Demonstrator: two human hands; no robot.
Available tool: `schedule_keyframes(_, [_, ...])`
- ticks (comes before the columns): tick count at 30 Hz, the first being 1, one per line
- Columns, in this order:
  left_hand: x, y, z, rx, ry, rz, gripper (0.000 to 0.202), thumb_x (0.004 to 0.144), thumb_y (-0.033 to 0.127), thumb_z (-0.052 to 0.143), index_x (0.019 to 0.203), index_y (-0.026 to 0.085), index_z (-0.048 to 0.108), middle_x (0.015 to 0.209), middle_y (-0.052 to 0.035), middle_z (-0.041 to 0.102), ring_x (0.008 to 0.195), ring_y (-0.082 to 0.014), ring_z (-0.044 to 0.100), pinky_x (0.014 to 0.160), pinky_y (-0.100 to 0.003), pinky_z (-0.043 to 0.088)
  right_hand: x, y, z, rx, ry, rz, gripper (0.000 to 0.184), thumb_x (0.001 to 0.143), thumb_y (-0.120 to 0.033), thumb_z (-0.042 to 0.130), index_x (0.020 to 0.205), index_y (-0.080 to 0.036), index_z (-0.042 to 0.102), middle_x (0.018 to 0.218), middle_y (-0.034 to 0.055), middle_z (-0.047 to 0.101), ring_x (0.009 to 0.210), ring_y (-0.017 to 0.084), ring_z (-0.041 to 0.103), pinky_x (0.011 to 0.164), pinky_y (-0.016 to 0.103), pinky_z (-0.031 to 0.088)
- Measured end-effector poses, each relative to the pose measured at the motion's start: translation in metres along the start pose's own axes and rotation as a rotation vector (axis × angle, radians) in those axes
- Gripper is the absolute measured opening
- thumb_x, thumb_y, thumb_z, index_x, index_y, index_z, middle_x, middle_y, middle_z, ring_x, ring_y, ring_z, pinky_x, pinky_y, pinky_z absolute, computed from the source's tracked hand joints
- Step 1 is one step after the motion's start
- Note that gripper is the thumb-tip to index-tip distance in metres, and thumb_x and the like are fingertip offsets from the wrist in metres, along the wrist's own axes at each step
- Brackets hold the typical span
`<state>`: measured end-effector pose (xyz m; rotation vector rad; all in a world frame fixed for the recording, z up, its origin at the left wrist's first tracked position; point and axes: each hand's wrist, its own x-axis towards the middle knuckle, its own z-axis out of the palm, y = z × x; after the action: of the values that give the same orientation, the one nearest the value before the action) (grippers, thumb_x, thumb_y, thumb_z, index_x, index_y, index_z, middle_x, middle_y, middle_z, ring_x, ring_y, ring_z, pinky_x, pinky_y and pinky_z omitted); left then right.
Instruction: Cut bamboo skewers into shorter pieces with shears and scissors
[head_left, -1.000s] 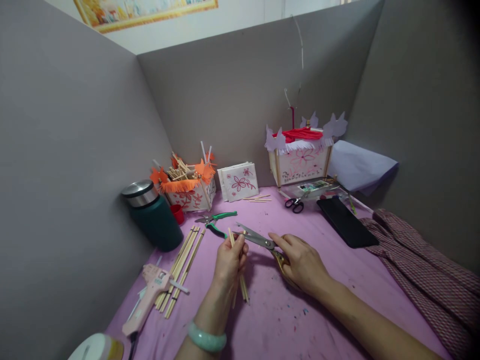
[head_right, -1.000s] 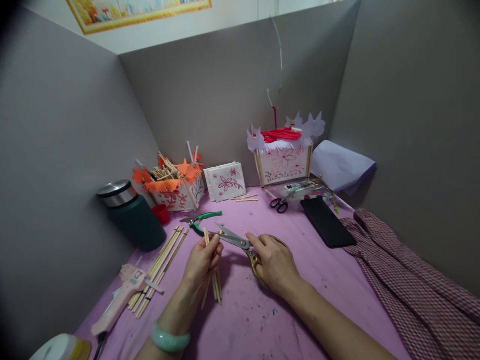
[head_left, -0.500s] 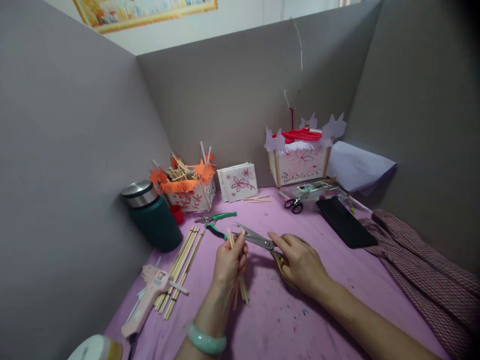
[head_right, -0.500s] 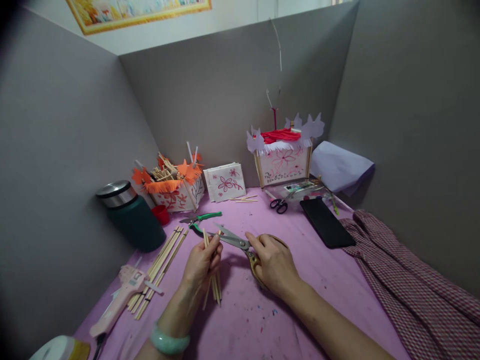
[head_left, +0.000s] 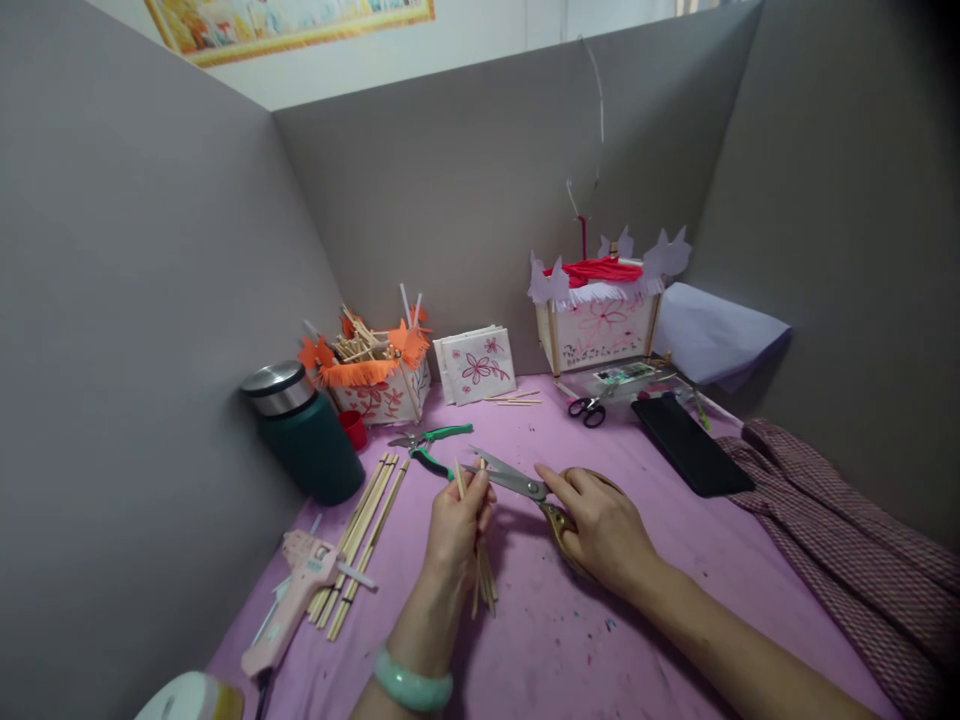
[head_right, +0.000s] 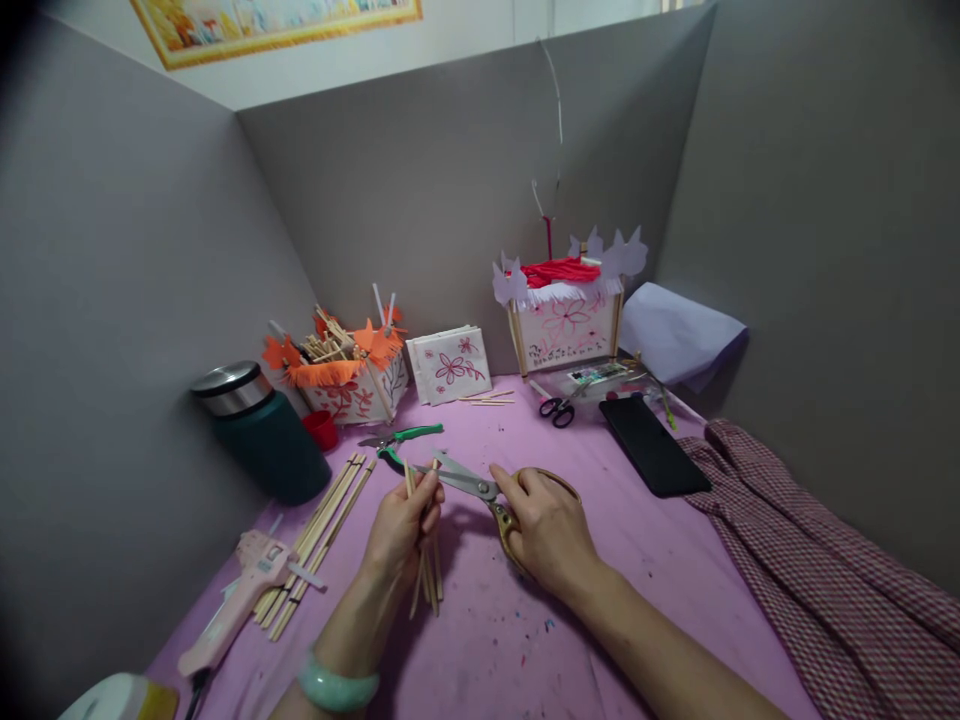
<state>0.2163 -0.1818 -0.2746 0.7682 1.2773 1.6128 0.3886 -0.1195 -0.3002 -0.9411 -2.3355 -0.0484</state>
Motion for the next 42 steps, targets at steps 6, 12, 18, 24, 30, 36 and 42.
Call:
schedule_keyframes(6, [0.0028, -0.0014, 0.0007, -0.01, 0.025, 0.049, 0.037, 0.068, 0.048, 0.07, 0.074, 0.015, 0.056, 0.057, 0.0043, 0.054, 0.033, -0.0007, 0.028, 0.033, -0.017, 0.015, 0.0002, 0.0016, 0.0014, 0.025, -0.042, 0.023, 0.046, 0.082, -0.02, 0.049, 0.128, -0.021, 0.052, 0.092, 0.0071, 0.06, 0.083, 0.02, 0.055, 0.076, 0.031, 0.044])
schedule_keyframes(12, [0.0047, 0.0001, -0.0009, 0.027, 0.027, -0.026, 0.045, 0.062, 0.053, 0.072, 0.056, 0.016, 0.047, 0.039, 0.0085, 0.039, 0.028, -0.0004, 0.023, 0.031, -0.017, 0.012, 0.0008, 0.0025, 0.0008, 0.038, -0.044, 0.024, 0.045, 0.081, -0.02, 0.05, 0.126, -0.023, 0.054, 0.09, 0.0061, 0.061, 0.082, 0.019, 0.056, 0.073, 0.029, 0.043])
schedule_keyframes(18, [0.0049, 0.0027, -0.0037, 0.032, 0.01, -0.033, 0.045, 0.06, 0.053, 0.073, 0.055, 0.017, 0.045, 0.039, 0.0086, 0.039, 0.026, -0.0002, 0.022, 0.03, -0.017, 0.01, 0.0016, 0.0021, -0.0016, 0.059, -0.031, 0.019, 0.042, 0.082, -0.021, 0.049, 0.124, -0.023, 0.056, 0.09, 0.0062, 0.062, 0.08, 0.018, 0.056, 0.071, 0.028, 0.043])
schedule_keyframes(24, [0.0023, 0.0055, -0.0023, 0.019, 0.006, -0.053, 0.044, 0.061, 0.052, 0.072, 0.056, 0.017, 0.045, 0.039, 0.0093, 0.037, 0.027, -0.0003, 0.021, 0.03, -0.017, 0.009, 0.0026, 0.0024, -0.0041, 0.065, -0.036, 0.011, 0.041, 0.082, -0.021, 0.049, 0.122, -0.022, 0.057, 0.088, 0.0059, 0.064, 0.079, 0.019, 0.058, 0.072, 0.028, 0.043])
schedule_keyframes(30, [0.001, 0.0066, -0.0031, -0.013, 0.016, -0.072, 0.038, 0.066, 0.05, 0.07, 0.069, 0.016, 0.052, 0.044, 0.0086, 0.043, 0.028, -0.0001, 0.021, 0.031, -0.017, 0.009, 0.0014, 0.0023, -0.0037, 0.068, -0.09, 0.03, 0.036, 0.085, -0.022, 0.047, 0.118, -0.021, 0.059, 0.081, 0.0046, 0.066, 0.071, 0.018, 0.06, 0.062, 0.026, 0.041])
schedule_keyframes(36, [0.002, 0.0062, -0.0029, -0.092, -0.086, -0.069, 0.029, 0.069, 0.039, 0.069, 0.068, 0.014, 0.054, 0.052, 0.0062, 0.048, 0.032, 0.0001, 0.025, 0.032, -0.017, 0.014, 0.0003, 0.004, -0.0003, 0.058, -0.08, 0.047, 0.037, 0.086, -0.024, 0.047, 0.122, -0.025, 0.057, 0.085, 0.0033, 0.065, 0.074, 0.017, 0.06, 0.063, 0.026, 0.041])
schedule_keyframes(42, [0.0015, 0.0054, -0.0042, -0.116, -0.103, -0.103, 0.022, 0.07, 0.032, 0.063, 0.064, 0.014, 0.051, 0.053, 0.0066, 0.046, 0.031, 0.0004, 0.024, 0.031, -0.016, 0.013, 0.001, 0.0066, -0.0008, 0.025, -0.079, 0.009, 0.044, 0.084, -0.022, 0.049, 0.128, -0.023, 0.051, 0.092, 0.0056, 0.061, 0.083, 0.019, 0.056, 0.073, 0.028, 0.042])
